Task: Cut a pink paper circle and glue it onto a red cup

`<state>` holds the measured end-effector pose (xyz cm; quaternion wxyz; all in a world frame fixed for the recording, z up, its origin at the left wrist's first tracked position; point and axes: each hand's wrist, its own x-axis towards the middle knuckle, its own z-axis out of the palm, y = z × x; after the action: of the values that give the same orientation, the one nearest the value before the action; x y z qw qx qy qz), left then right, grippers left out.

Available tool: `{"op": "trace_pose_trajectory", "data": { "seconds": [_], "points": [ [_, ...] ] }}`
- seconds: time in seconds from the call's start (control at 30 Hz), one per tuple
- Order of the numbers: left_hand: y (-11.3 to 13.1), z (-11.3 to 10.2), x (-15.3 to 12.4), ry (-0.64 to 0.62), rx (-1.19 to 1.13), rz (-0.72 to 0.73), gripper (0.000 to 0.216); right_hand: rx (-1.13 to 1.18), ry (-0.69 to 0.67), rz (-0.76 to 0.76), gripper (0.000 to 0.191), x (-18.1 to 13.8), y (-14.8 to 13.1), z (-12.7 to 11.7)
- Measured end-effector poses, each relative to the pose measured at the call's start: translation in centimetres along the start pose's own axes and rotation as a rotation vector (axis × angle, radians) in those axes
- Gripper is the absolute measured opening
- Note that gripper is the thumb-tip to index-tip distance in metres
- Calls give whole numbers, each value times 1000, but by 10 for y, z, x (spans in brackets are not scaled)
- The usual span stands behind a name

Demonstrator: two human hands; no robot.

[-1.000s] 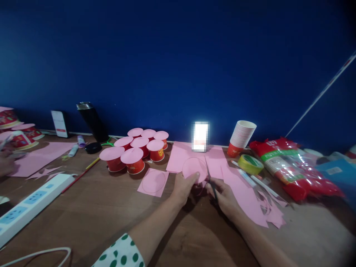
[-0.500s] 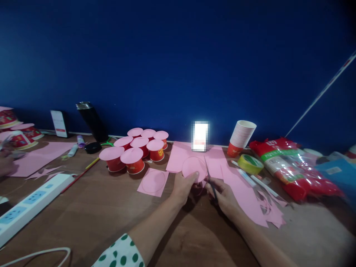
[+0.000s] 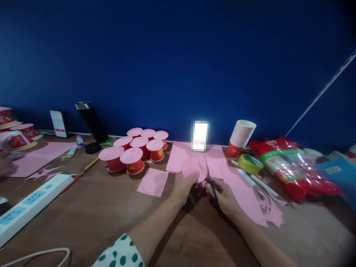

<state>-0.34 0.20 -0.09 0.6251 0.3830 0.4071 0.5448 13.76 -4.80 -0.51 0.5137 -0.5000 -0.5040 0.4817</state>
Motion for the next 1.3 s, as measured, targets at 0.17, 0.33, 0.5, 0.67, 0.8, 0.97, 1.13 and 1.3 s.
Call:
{"op": "trace_pose_trajectory", "data": {
  "seconds": [0.17, 0.33, 0.5, 0.67, 0.8, 0.97, 1.13, 1.3],
  "points": [
    [-3, 0, 1, 4, -8, -20, 34, -12, 13, 31, 48, 0, -2, 0],
    [-2, 0, 1, 15, 8, -23, 31, -20, 21, 31, 49, -1, -2, 1],
    [-1, 1, 0, 24, -9, -22, 30, -17, 15, 17, 49, -1, 0, 0],
    [-1, 0, 0, 25, 2, -30, 28, -27, 0, 2, 47, 1, 2, -2],
    [-2, 0, 1, 27, 4, -33, 29, -35, 5, 5, 48, 1, 2, -1],
    [-5, 0, 2, 49, 2, -28, 37, -36, 11, 8, 48, 0, 2, 0],
    [-7, -2, 3, 20, -1, 20, 40, -30, -6, 2, 45, 0, 2, -1],
    [-7, -3, 4, 9, 27, 8, 42, -14, -14, -5, 44, 0, 0, 0]
  ]
}}
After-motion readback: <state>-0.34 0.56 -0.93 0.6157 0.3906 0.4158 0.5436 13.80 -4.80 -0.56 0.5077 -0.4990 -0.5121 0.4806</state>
